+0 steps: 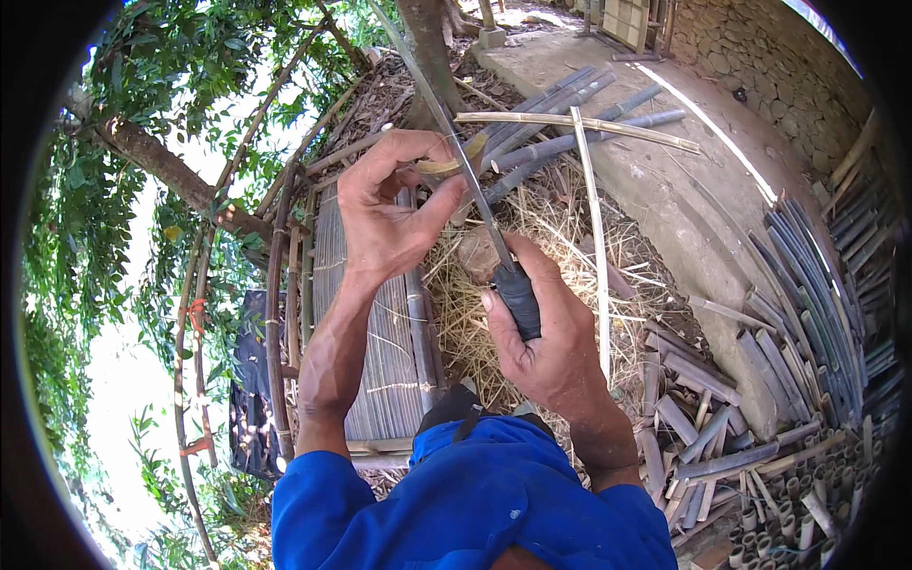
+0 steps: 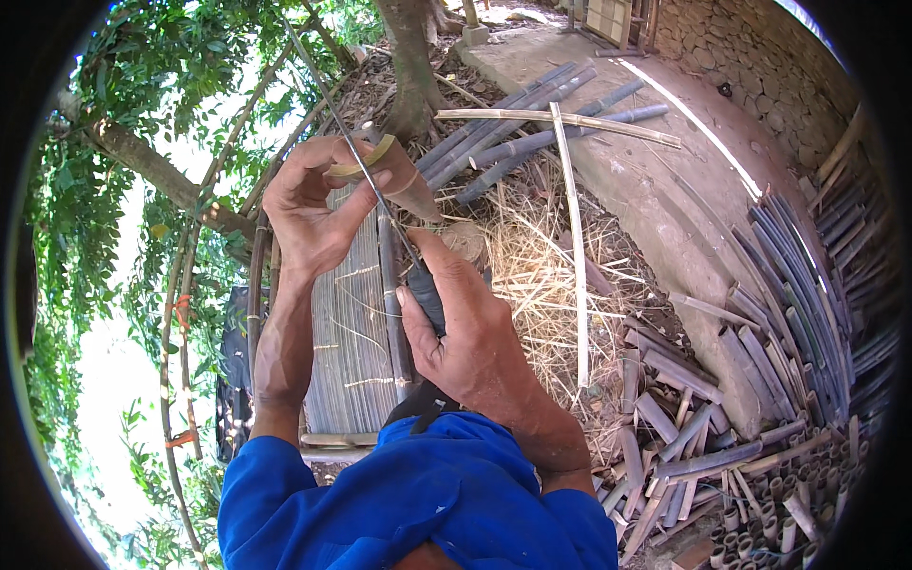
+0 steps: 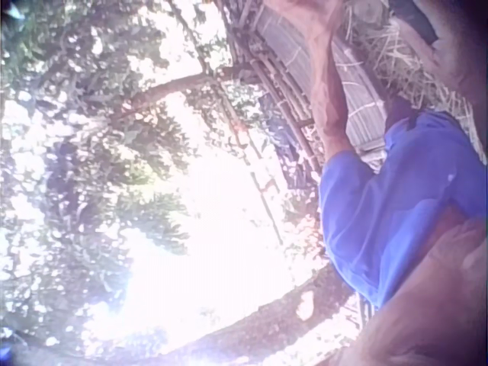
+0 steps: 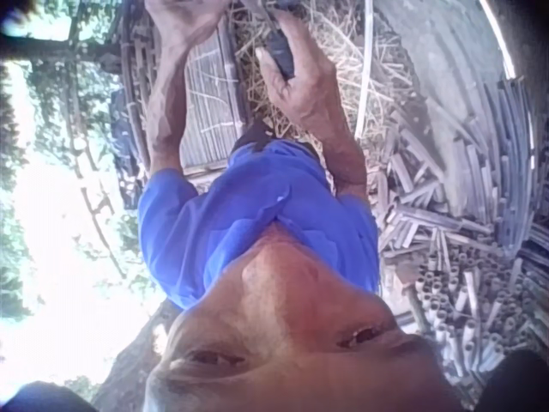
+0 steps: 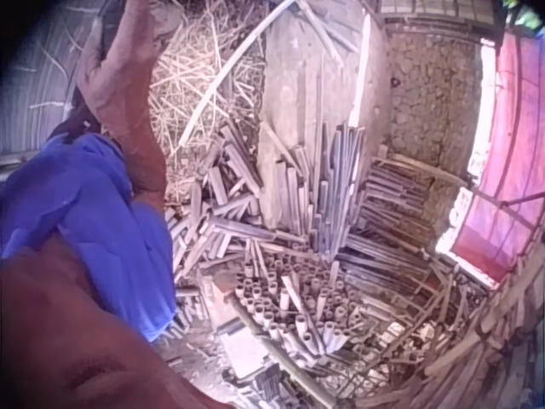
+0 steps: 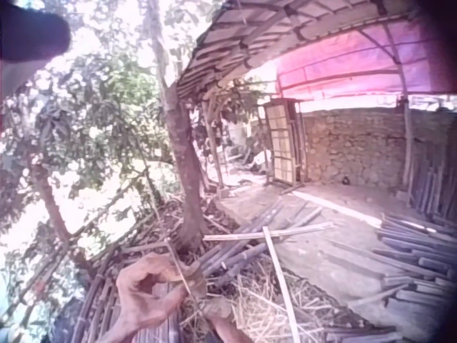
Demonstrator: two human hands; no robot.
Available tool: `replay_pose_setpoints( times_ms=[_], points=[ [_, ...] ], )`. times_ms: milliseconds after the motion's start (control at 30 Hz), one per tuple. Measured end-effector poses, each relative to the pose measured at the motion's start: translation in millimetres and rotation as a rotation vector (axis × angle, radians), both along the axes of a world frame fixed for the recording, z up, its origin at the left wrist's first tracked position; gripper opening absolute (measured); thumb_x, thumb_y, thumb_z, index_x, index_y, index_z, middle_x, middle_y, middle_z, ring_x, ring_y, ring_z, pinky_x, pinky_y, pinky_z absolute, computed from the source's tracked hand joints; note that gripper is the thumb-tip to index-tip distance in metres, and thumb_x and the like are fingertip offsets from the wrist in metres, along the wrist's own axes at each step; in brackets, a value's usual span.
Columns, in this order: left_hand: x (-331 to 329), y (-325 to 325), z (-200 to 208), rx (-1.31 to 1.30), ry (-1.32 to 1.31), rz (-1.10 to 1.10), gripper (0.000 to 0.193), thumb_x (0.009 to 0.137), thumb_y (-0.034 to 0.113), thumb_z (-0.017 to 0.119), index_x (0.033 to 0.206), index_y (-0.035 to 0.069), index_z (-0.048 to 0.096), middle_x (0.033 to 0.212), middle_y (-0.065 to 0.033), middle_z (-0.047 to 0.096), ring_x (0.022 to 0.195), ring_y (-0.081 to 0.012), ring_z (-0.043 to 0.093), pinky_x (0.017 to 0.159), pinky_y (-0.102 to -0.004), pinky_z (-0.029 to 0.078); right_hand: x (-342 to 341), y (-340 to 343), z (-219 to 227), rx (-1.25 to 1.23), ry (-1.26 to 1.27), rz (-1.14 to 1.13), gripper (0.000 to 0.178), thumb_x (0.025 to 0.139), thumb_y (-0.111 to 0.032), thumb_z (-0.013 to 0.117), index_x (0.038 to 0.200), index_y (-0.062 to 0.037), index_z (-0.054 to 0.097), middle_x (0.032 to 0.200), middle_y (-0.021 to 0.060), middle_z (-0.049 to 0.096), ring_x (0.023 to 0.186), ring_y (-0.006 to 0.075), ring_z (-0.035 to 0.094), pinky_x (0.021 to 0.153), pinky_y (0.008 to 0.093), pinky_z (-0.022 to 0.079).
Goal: The person uses a knife to split a bamboo pole and then sits on the ground to shave and strip thin layers from the split bamboo pieces.
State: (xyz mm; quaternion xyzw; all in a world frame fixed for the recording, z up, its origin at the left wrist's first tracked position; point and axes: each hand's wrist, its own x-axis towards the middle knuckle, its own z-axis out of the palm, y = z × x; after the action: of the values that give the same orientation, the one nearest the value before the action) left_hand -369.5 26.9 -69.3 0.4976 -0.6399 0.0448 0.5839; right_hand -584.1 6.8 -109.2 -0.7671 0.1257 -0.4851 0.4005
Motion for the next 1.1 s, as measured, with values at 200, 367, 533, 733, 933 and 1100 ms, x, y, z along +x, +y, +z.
replay_pose_setpoints(
  times_ms=[200,367,533,733,933,1100],
  points=[
    [-6,-11,1,0.043,0.044,-0.054,0.036,0.08,-0.015,0.077,0.11,0.002,0.065,0.116,-0.0098,0.068,0.106,-0.0162,0.068,0.091,-0.0322,0.059,-5,-5,4,0.06,0.104,-0.038,0.046,0.094,-0.004,0.066,0.135,0.0006,0.047,0.103,0.0301,0.066,0.087,0.0467,0.071,0.068,0.0483,0.057],
    [-14,-22,22,0.006,0.004,-0.154,0.033,0.077,-0.006,0.074,0.108,-0.001,0.066,0.105,-0.0056,0.068,0.099,-0.0129,0.068,0.088,-0.028,0.057,-13,-20,9,0.063,0.165,-0.103,0.034,0.096,-0.007,0.064,0.125,0.0,0.046,0.085,0.0261,0.064,0.073,0.0456,0.068,0.059,0.0497,0.053],
    [-11,-39,144,-0.291,-0.569,0.091,0.02,0.092,0.013,0.068,0.099,-0.004,0.073,0.09,-0.0168,0.073,0.093,-0.0256,0.072,0.078,-0.0399,0.059,-20,-34,19,0.096,0.201,-0.16,0.031,0.096,-0.008,0.064,0.12,-0.0028,0.047,0.075,0.0246,0.062,0.068,0.0434,0.067,0.058,0.0458,0.048],
    [-13,-148,158,-0.321,-0.91,0.338,0.027,0.097,0.022,0.064,0.093,-0.002,0.074,0.08,-0.0166,0.072,0.08,-0.0266,0.071,0.07,-0.0385,0.056,-33,-51,27,0.059,0.322,-0.272,0.033,0.094,-0.011,0.065,0.119,-0.0031,0.045,0.074,0.0255,0.062,0.07,0.0474,0.066,0.059,0.0505,0.047],
    [56,-215,-56,0.66,-0.7,0.149,0.05,0.1,0.045,0.054,0.083,0.003,0.074,0.066,-0.0158,0.065,0.064,-0.0291,0.066,0.068,-0.0455,0.053,7,-64,-100,0.254,0.521,-0.208,0.04,0.095,-0.016,0.064,0.127,-0.0012,0.044,0.077,0.0314,0.065,0.071,0.0491,0.068,0.063,0.0557,0.052],
    [5,-146,-22,0.306,0.116,-0.682,0.046,0.096,0.046,0.061,0.099,0.003,0.076,0.088,-0.0101,0.074,0.081,-0.025,0.071,0.082,-0.0437,0.054,12,-66,-105,0.22,0.501,-0.212,0.04,0.096,-0.017,0.06,0.128,-0.0008,0.042,0.075,0.0279,0.066,0.069,0.0488,0.067,0.064,0.056,0.053]
  ],
)
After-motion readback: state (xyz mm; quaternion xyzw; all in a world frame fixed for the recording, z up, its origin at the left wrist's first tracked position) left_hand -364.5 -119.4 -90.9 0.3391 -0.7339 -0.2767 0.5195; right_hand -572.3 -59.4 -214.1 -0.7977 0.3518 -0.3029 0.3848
